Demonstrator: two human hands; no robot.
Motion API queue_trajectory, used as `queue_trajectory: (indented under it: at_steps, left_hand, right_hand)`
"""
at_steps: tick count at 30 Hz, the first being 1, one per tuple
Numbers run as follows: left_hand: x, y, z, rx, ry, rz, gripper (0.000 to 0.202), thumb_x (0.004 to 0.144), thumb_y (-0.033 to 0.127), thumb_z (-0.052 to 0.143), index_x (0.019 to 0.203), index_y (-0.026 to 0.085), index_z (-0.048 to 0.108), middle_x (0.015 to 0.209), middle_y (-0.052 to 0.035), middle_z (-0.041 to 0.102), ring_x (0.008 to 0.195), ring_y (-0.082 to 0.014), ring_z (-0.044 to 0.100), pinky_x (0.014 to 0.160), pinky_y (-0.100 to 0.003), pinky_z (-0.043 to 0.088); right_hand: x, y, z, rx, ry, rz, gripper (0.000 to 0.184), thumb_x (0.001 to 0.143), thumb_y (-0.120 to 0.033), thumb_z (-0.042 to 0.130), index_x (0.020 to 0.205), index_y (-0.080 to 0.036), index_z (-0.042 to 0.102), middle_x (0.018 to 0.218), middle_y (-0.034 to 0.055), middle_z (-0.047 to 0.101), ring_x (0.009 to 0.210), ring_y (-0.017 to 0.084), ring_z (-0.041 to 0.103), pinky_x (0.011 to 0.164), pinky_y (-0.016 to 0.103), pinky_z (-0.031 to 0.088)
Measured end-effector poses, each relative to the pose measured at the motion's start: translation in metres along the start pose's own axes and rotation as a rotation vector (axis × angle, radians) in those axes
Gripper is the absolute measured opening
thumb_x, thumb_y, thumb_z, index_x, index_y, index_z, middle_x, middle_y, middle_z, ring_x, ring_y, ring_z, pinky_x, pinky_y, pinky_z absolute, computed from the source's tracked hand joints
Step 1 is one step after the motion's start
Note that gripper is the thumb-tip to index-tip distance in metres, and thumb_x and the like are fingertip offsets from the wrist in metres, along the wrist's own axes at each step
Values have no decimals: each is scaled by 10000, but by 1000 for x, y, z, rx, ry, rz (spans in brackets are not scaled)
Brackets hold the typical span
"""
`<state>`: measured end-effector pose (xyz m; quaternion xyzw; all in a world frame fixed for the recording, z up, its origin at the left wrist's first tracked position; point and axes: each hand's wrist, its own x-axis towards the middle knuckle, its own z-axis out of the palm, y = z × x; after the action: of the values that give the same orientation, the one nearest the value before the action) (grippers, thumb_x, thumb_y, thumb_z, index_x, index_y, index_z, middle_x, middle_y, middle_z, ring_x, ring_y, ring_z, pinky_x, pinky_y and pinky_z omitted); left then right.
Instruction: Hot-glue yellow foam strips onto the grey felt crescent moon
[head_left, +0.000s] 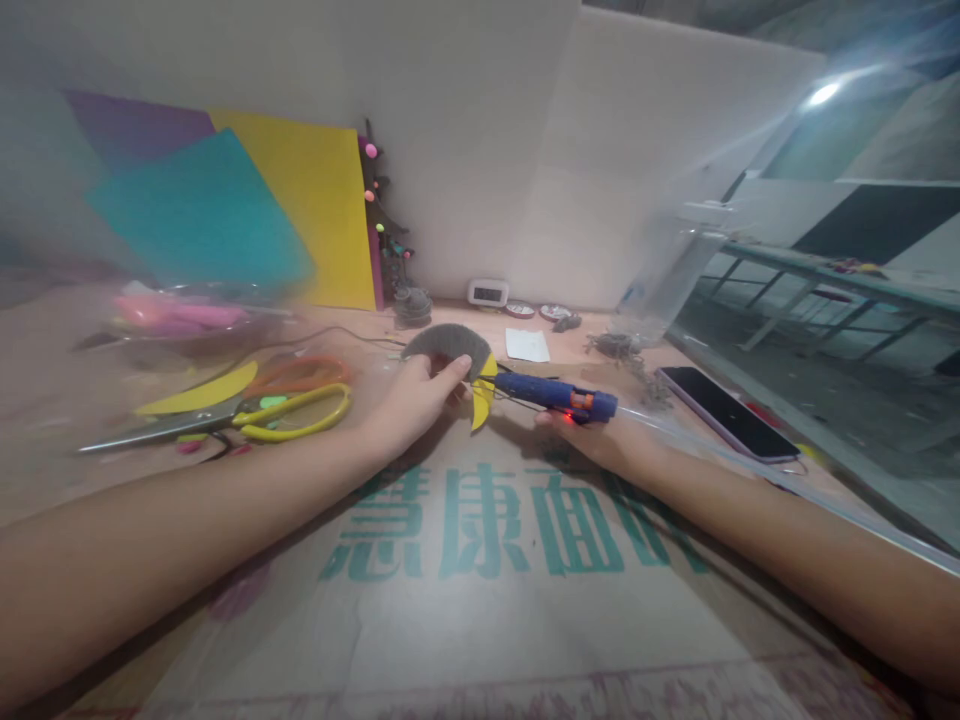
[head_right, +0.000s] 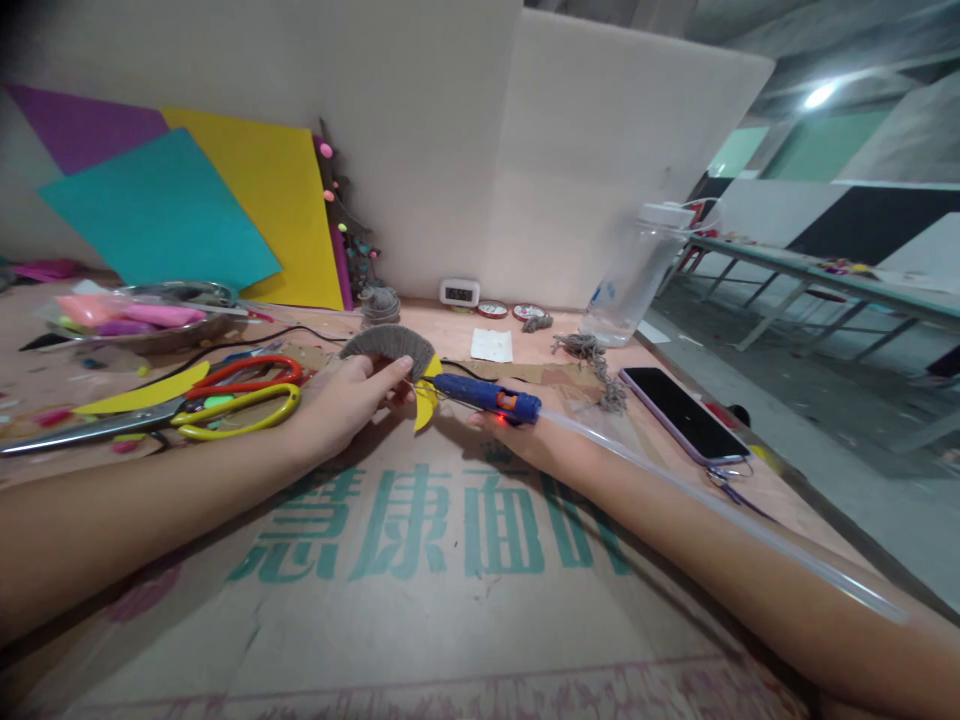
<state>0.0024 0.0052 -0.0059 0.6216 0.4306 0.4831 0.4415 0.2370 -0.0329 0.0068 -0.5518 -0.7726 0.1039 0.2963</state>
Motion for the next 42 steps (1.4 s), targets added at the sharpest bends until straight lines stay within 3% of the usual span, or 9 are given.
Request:
queue_trajectory:
  at_steps: [12, 19, 27, 35, 38, 42]
  left_hand:
    - [0, -1, -1, -17, -3, -2, 308, 841, 474, 572, 772, 178, 620, 681, -21, 648, 637, -155, 579, 613, -244, 429]
    - [1, -1, -1, -27, -4, -11, 298, 845, 466, 570, 810, 175, 625, 696, -21, 649, 645, -156, 588, 626, -253, 441]
    - [-1, 0, 0, -31, 5, -30, 306, 833, 472, 581, 835, 170, 633, 708, -23, 655, 654, -156, 599, 627, -254, 447]
    - [1, -1, 0, -60, -2, -48, 312, 808, 473, 607, 845, 165, 643, 729, -37, 662, 666, -164, 609, 630, -256, 464]
    - [1, -3, 0, -63, -1, -34, 311, 814, 473, 604, 851, 167, 643, 724, -33, 662, 655, -156, 609, 635, -258, 472]
    - [1, -4, 0, -67, -12, -39, 283, 820, 457, 600, 838, 177, 640, 711, -29, 661, 653, -157, 617, 638, -256, 480]
  right_hand:
    - [0, 2, 1, 14, 40, 64, 283, 778, -505, 628, 731, -226, 635, 678, 9, 688, 613, 189, 642, 571, 287, 524]
    - [1, 8, 5, -17, 86, 60, 306, 792, -535, 600, 768, -233, 642, 726, 32, 696, 661, 230, 656, 651, 371, 549]
    - [1, 7, 3, -50, 90, 63, 330, 792, -579, 562, 761, -263, 648, 682, 24, 661, 640, 257, 643, 604, 409, 549]
    - [0, 14, 4, -105, 134, 38, 312, 810, -525, 577, 882, -239, 678, 834, 66, 713, 790, 294, 682, 734, 425, 561]
    - [0, 22, 6, -122, 179, -19, 324, 784, -504, 621, 972, -247, 680, 917, 75, 721, 933, 309, 675, 852, 452, 546]
    - [3, 21, 5, -62, 135, -35, 351, 786, -513, 625, 1035, -270, 670, 1010, 69, 720, 1050, 317, 649, 936, 491, 512]
